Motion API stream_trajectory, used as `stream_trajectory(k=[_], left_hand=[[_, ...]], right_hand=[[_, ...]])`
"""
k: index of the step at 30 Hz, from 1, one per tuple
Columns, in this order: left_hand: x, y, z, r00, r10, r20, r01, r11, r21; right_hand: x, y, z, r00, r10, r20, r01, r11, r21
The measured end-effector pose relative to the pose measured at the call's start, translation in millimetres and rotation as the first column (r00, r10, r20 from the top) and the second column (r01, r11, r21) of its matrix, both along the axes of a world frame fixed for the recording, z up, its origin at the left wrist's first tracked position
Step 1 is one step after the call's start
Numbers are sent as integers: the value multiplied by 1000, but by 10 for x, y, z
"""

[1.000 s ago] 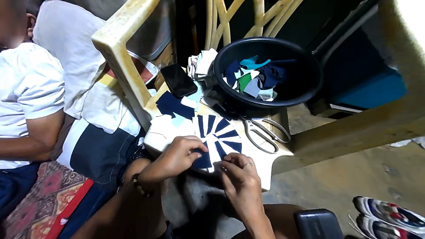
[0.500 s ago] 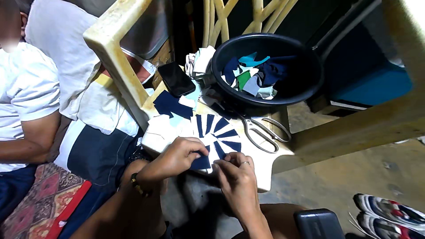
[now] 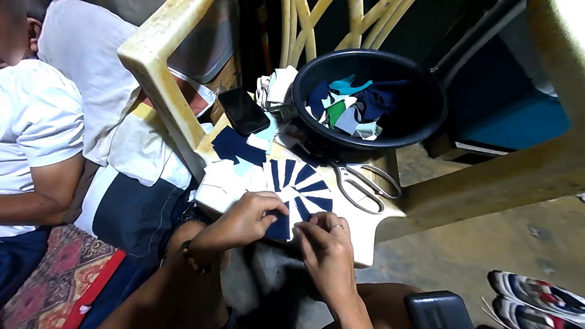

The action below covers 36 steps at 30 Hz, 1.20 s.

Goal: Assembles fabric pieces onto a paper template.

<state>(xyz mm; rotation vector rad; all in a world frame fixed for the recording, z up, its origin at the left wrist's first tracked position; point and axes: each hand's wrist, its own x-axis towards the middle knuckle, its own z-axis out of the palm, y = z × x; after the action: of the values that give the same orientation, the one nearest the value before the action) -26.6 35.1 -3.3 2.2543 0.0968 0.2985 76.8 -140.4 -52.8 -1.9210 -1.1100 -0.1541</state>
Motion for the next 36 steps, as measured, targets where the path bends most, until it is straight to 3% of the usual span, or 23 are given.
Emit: stream_trajectory(k=[36], left_hand=[[25,-22,4,999,45,-17,-44,997,55]], right_hand=[[-17,24,-32,1000,-28,4,28,1000,9]])
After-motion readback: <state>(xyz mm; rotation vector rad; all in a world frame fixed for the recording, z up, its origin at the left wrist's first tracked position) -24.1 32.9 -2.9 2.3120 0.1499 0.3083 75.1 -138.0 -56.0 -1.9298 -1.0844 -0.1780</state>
